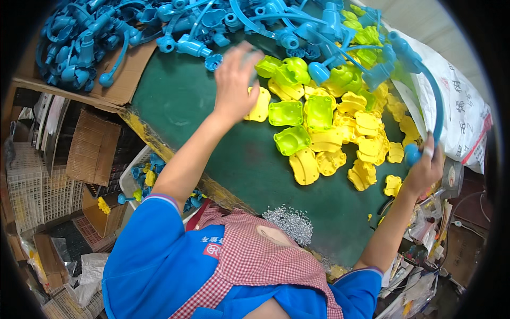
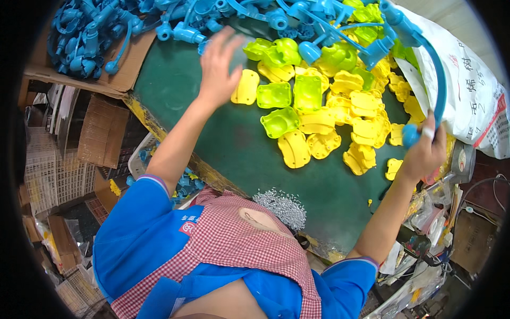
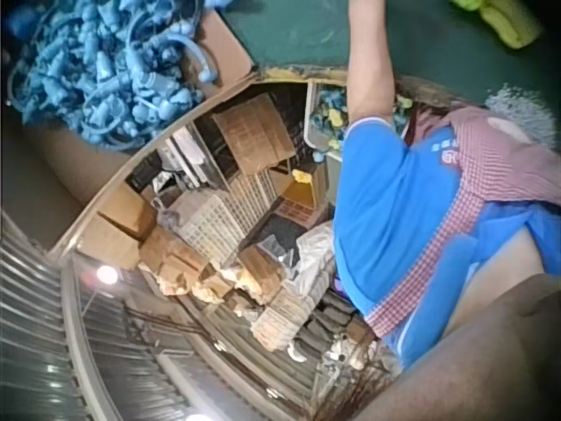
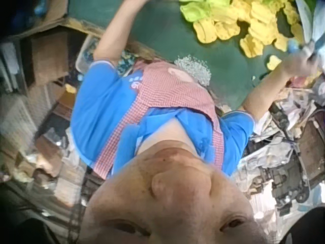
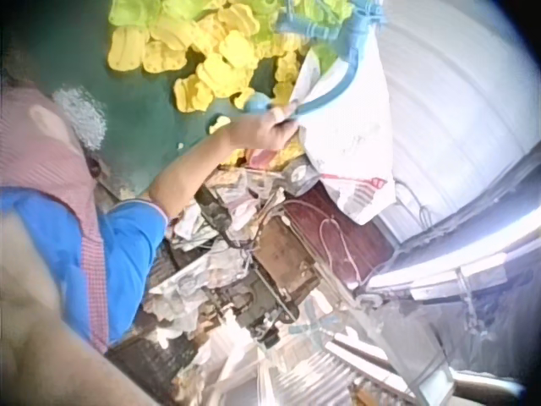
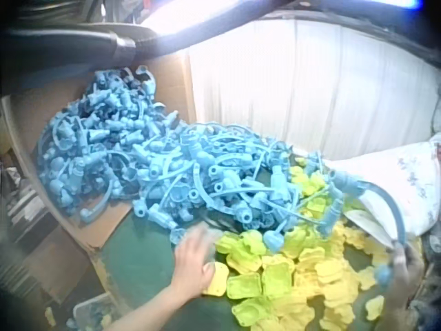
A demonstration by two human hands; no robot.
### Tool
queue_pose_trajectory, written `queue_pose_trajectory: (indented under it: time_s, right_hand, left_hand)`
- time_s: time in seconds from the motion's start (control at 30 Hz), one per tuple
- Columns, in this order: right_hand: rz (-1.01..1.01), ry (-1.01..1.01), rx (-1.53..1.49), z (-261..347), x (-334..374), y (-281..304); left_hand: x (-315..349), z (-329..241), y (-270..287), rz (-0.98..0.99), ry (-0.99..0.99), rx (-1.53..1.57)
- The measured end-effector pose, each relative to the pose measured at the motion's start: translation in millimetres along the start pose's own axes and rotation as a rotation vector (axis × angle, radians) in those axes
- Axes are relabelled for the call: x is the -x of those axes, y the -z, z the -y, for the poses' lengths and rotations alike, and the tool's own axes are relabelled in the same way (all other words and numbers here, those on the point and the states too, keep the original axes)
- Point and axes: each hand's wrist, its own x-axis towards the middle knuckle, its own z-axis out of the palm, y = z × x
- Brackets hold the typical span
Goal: The person assembles blue and yellow plastic components on a green workbench. They pick up blue curved pieces and yellow caps, fit them together, and use a handheld power drill to fasten them with small metal fasteners. Completed assemblies are placed on the table while the person continues the cycle.
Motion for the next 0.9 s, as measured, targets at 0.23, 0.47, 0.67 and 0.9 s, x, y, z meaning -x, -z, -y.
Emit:
queue_pose_trajectory:
  time_s: [0.23, 0.47, 0.67, 0.9]
  right_hand:
    - [0.389, -0.384, -0.589, 16.3, 127.7, -10.1]
    - [0.7, -0.284, -0.387, 50.6, 179.6, -60.4]
    - [1.017, -0.023, -0.125, 52.5, 140.0, -54.2]
    - [0.68, -0.06, -0.362, 48.2, 163.4, -55.2]
  left_hand:
    - [60.4, -5.4, -5.1, 0.153, 0.197, 0.016]
    - [82.0, -102.0, 39.4, 0.435, 0.779, 1.337]
    - [91.1, -98.7, 42.5, 0.621, 0.217, 0.762]
    - [103.2, -103.6, 34.5, 0.164, 0.711, 1.366]
